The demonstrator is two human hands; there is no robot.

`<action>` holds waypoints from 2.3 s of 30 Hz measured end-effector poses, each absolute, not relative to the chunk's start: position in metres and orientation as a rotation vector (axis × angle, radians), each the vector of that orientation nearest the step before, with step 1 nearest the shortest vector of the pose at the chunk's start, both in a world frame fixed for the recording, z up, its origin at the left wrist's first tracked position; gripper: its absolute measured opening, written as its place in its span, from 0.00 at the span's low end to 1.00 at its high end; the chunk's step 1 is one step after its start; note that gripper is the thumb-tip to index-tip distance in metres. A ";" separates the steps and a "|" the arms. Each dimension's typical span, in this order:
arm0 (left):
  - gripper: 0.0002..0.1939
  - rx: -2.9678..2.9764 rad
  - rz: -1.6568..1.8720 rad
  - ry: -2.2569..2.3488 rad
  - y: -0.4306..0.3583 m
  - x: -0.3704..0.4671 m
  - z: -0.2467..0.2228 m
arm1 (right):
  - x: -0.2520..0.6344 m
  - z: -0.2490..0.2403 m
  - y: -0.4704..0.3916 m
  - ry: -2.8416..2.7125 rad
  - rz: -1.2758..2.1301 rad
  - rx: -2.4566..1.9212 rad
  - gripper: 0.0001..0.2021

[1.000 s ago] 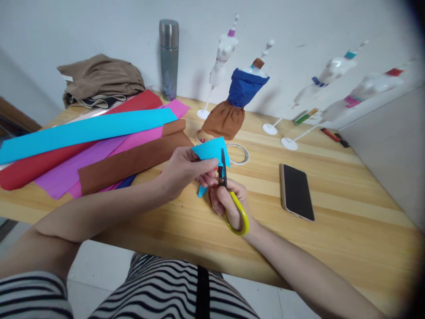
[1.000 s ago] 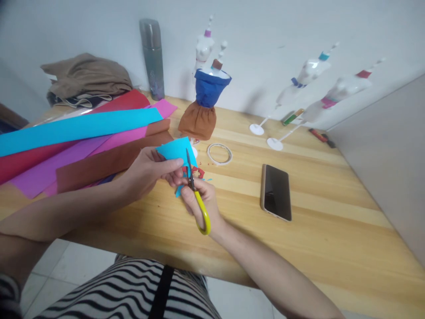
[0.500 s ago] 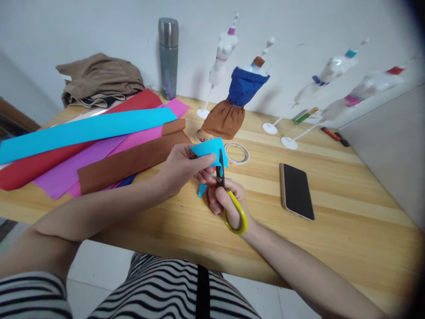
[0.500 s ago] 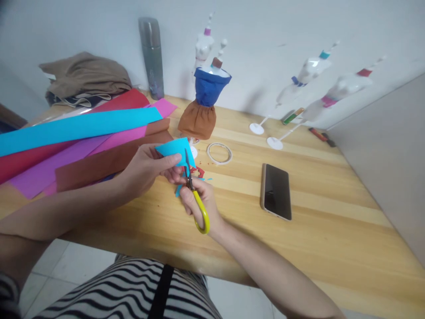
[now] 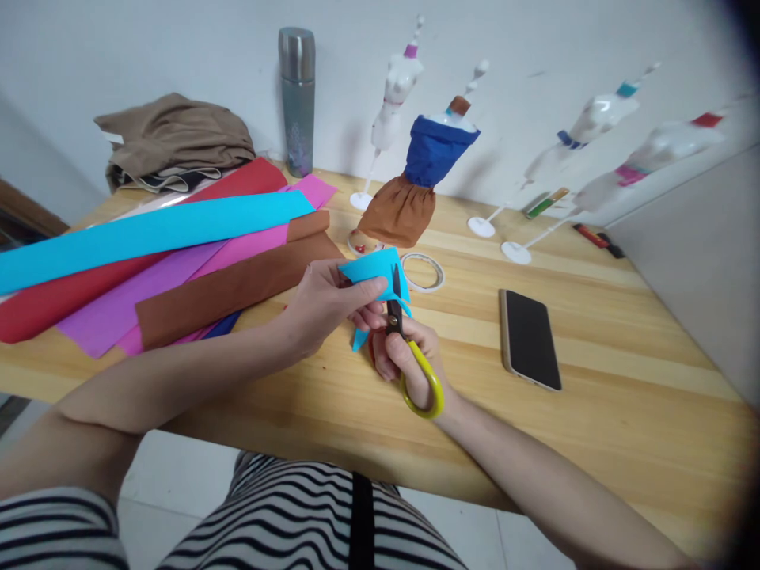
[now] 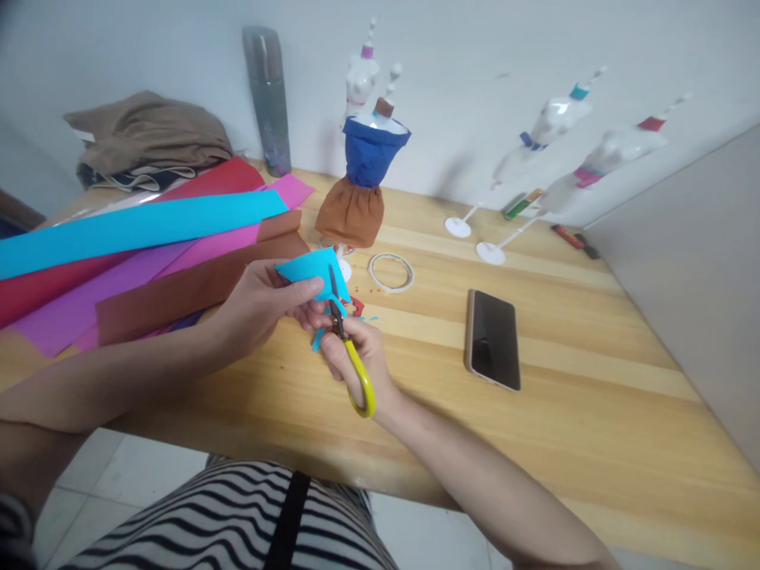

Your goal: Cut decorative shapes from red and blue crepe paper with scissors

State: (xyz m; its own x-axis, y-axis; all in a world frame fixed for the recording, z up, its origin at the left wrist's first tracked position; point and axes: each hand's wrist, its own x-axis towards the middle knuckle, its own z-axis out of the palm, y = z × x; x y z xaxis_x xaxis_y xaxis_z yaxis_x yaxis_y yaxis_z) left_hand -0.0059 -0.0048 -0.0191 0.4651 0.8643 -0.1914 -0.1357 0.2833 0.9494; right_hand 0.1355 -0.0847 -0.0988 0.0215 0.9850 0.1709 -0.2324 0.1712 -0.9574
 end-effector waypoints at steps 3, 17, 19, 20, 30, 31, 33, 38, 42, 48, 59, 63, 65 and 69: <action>0.10 1.064 0.792 0.823 -0.004 -0.006 -0.019 | 0.135 -0.097 -0.085 -1.107 1.188 -0.911 0.24; 0.09 1.107 0.806 0.769 0.000 -0.010 -0.022 | 0.139 -0.105 -0.086 -1.167 1.208 -0.913 0.23; 0.09 1.118 0.804 0.744 0.001 -0.010 -0.022 | 0.138 -0.106 -0.086 -1.154 1.197 -0.915 0.23; 0.09 1.124 0.802 0.737 0.002 -0.010 -0.022 | 0.138 -0.106 -0.086 -1.142 1.185 -0.915 0.23; 0.05 1.191 0.674 0.801 0.003 -0.012 -0.015 | 0.137 -0.100 -0.086 -1.115 1.196 -0.945 0.23; 0.04 1.192 0.683 0.801 0.004 -0.012 -0.014 | 0.138 -0.101 -0.086 -1.124 1.203 -0.939 0.23; 0.03 1.193 0.695 0.804 0.004 -0.012 -0.013 | 0.139 -0.105 -0.087 -1.147 1.214 -0.927 0.22; 0.06 1.200 0.707 0.808 0.005 -0.012 -0.009 | 0.142 -0.111 -0.088 -1.177 1.208 -0.908 0.21; 0.06 1.209 0.714 0.816 0.006 -0.012 -0.009 | 0.142 -0.108 -0.087 -1.213 1.199 -0.919 0.21; 0.08 1.242 0.685 0.831 0.006 -0.013 -0.006 | 0.141 -0.105 -0.087 -1.238 1.181 -0.913 0.20; 0.07 1.223 0.652 0.791 0.005 -0.012 -0.013 | 0.140 -0.111 -0.086 -1.160 1.172 -0.916 0.21; 0.07 1.243 0.623 0.806 0.005 -0.011 -0.014 | 0.138 -0.110 -0.085 -1.146 1.150 -0.881 0.20; 0.07 1.255 0.617 0.804 0.004 -0.010 -0.014 | 0.138 -0.110 -0.085 -1.150 1.147 -0.875 0.21; 0.07 1.267 0.620 0.794 0.003 -0.010 -0.016 | 0.138 -0.110 -0.085 -1.160 1.166 -0.896 0.21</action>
